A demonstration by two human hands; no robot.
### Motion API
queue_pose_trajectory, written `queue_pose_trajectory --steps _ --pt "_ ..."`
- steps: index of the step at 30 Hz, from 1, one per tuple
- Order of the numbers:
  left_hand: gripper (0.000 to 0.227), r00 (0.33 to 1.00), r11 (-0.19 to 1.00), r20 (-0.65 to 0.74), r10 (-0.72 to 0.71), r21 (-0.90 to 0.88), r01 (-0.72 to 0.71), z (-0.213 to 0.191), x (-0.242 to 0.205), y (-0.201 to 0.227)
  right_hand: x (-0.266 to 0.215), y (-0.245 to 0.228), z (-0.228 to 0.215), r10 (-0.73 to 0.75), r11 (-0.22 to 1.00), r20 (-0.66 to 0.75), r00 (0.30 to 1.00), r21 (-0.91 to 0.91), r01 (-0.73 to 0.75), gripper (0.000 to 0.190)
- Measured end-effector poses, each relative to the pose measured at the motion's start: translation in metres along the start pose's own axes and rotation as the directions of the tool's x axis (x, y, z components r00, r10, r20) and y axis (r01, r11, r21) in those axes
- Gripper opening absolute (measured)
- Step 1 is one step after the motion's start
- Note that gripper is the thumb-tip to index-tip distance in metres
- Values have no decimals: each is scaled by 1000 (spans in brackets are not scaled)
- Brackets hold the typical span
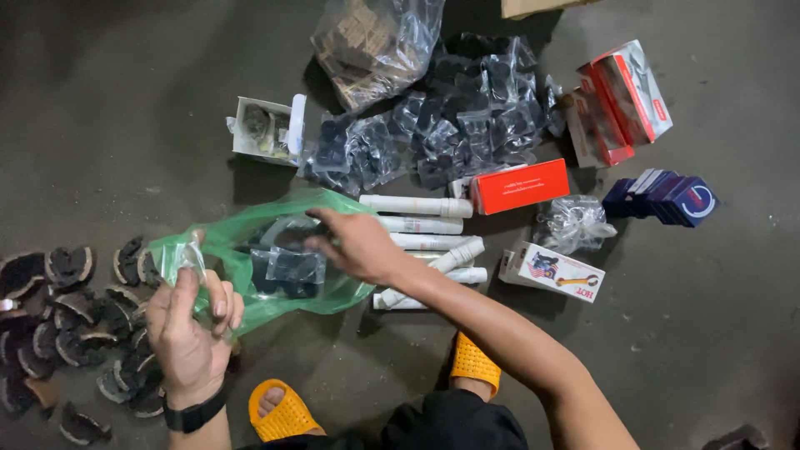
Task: The person sorts through a cardboard box filled with various packaged items, including small boxes and plastic-wrapped goods, and places them on the floor. They then move to a workbench area, pick up a green plastic bag, and transfer black plastic parts from the floor into the bag.
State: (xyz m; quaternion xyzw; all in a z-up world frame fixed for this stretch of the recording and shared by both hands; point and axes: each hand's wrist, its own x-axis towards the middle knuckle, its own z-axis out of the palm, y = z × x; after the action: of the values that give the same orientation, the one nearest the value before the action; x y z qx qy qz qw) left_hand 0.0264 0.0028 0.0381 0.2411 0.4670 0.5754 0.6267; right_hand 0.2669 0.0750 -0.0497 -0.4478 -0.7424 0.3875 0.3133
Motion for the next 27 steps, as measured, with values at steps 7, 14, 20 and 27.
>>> queue_pose_trajectory --steps 7,14,20,27 --pt "43 1000 999 0 10 47 -10 -6 0 -5 -12 27 -27 55 998 -45 997 -27 -57 34" --pt "46 1000 995 2 -6 100 6 2 9 -13 4 152 -95 269 876 -437 858 -260 -407 18" --pt "39 998 995 -41 -43 93 47 -1 8 -18 66 208 -104 515 604 -617 595 -231 -763 48" --pt "39 1000 999 -7 -14 30 14 -23 10 -29 52 226 -104 497 746 -628 599 -44 -665 33"
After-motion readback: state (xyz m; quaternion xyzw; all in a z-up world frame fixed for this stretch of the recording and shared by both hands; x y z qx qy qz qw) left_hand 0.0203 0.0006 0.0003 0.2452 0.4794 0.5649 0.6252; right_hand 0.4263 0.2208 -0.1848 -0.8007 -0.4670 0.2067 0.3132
